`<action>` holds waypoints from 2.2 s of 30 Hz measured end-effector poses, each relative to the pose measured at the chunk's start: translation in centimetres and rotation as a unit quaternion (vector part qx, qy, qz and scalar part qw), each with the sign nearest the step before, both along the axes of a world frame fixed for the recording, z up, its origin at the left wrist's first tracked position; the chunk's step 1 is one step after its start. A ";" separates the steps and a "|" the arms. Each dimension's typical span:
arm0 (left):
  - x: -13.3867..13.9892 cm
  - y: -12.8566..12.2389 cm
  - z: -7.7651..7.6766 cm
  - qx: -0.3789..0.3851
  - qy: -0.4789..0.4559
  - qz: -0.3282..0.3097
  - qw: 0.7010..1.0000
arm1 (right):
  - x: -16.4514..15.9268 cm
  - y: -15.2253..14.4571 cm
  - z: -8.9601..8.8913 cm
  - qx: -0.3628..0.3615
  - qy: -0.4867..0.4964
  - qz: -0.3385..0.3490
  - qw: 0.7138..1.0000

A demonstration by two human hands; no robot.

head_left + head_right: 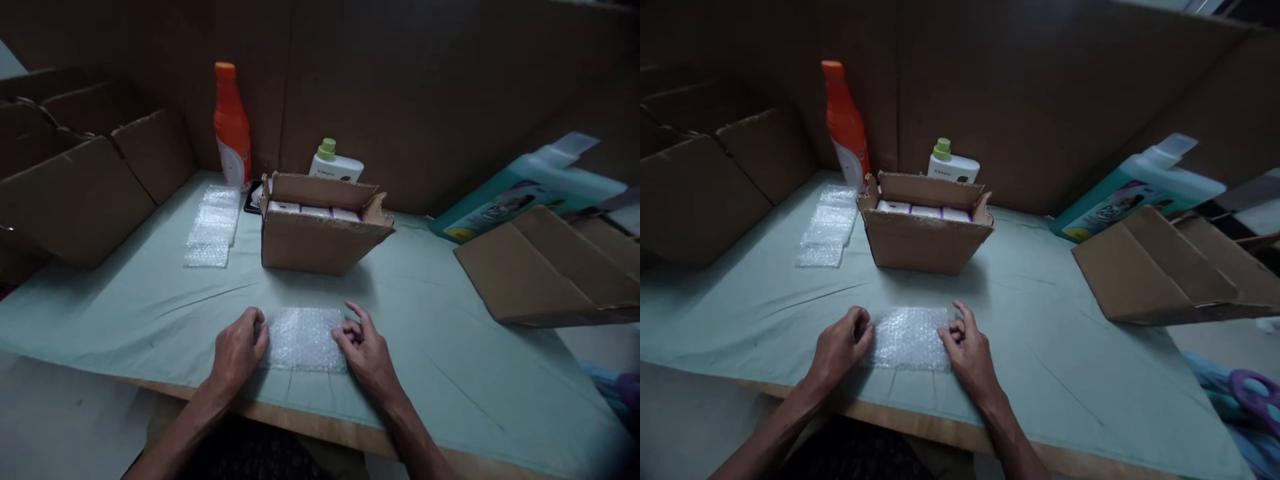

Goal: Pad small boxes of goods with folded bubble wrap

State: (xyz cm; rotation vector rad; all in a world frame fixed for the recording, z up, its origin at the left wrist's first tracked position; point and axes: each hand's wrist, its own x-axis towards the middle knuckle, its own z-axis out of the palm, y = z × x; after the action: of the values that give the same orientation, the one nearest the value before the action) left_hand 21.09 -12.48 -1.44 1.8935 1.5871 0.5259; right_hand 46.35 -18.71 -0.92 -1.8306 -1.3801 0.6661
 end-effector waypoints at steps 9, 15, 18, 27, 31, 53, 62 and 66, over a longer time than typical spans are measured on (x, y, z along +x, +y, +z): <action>-0.2 3.3 8.3 -0.037 -0.379 -0.018 0.925 | 2.6 0.9 7.7 0.199 0.045 0.072 0.976; 2.8 12.9 18.5 0.266 -0.231 -0.047 0.935 | 4.2 11.1 18.5 0.324 -0.024 0.027 0.945; 4.2 18.2 19.6 0.266 -0.063 -0.111 0.955 | 6.2 16.7 20.5 0.170 -0.093 0.116 0.974; 8.4 22.4 17.1 0.156 0.316 -0.246 0.903 | 5.6 23.1 17.1 -0.052 -0.455 0.155 0.875; 8.0 22.3 18.2 0.153 0.328 -0.254 0.897 | 5.0 21.6 17.4 -0.041 -0.502 0.161 0.848; -1.6 12.6 7.4 0.100 -0.151 -0.024 0.983 | 9.6 11.8 8.9 0.078 -0.021 0.063 0.995; 6.4 12.1 5.0 0.037 -0.271 -0.054 0.960 | 8.8 10.8 5.3 0.113 0.005 -0.007 0.994; 4.0 6.0 4.8 0.015 -0.288 -0.075 0.955 | 7.8 3.4 6.1 0.108 -0.070 -0.039 0.991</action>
State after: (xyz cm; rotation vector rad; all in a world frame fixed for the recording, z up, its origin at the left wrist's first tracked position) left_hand 25.09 -6.52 3.40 1.6558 1.0505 0.9352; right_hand 54.11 -15.28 5.16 -1.7744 -1.4038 0.3382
